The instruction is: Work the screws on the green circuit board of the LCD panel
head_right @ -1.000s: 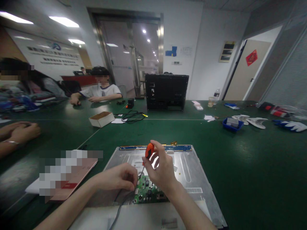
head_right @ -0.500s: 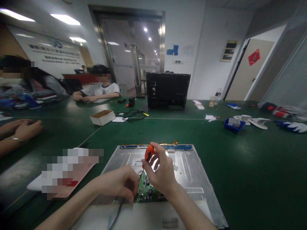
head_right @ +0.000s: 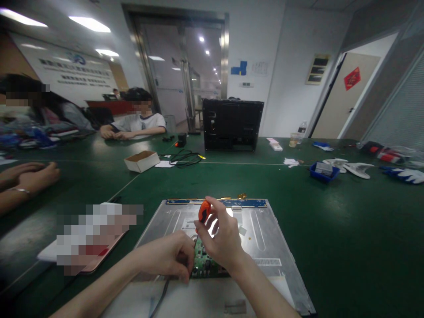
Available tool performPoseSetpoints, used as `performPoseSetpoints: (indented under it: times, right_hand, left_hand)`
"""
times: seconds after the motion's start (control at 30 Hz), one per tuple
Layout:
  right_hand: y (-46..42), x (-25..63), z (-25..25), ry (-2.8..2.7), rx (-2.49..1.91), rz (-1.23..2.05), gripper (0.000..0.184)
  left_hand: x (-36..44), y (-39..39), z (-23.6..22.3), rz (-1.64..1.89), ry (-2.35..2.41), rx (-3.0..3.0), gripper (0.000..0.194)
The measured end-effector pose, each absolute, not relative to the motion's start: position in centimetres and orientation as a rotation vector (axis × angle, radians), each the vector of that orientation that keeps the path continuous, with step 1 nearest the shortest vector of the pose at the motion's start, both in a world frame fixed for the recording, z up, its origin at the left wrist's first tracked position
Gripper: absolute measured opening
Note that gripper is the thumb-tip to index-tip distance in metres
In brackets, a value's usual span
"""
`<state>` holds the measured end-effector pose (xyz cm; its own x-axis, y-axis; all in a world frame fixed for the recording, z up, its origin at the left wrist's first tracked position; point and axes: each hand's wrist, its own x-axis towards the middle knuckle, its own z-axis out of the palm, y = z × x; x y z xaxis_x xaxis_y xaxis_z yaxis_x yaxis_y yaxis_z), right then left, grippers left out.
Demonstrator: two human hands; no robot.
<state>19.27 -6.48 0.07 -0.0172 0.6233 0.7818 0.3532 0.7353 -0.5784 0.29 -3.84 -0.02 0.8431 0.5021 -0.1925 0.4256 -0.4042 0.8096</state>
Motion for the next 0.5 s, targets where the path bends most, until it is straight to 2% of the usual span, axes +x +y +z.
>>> performPoseSetpoints:
  times: [0.5]
  right_hand:
    - [-6.56, 19.3, 0.16, -1.62, -0.773, 0.229, 0.048]
  left_hand:
    - [0.39, -3.68, 0.29, 0.044, 0.763, 2.035, 0.031]
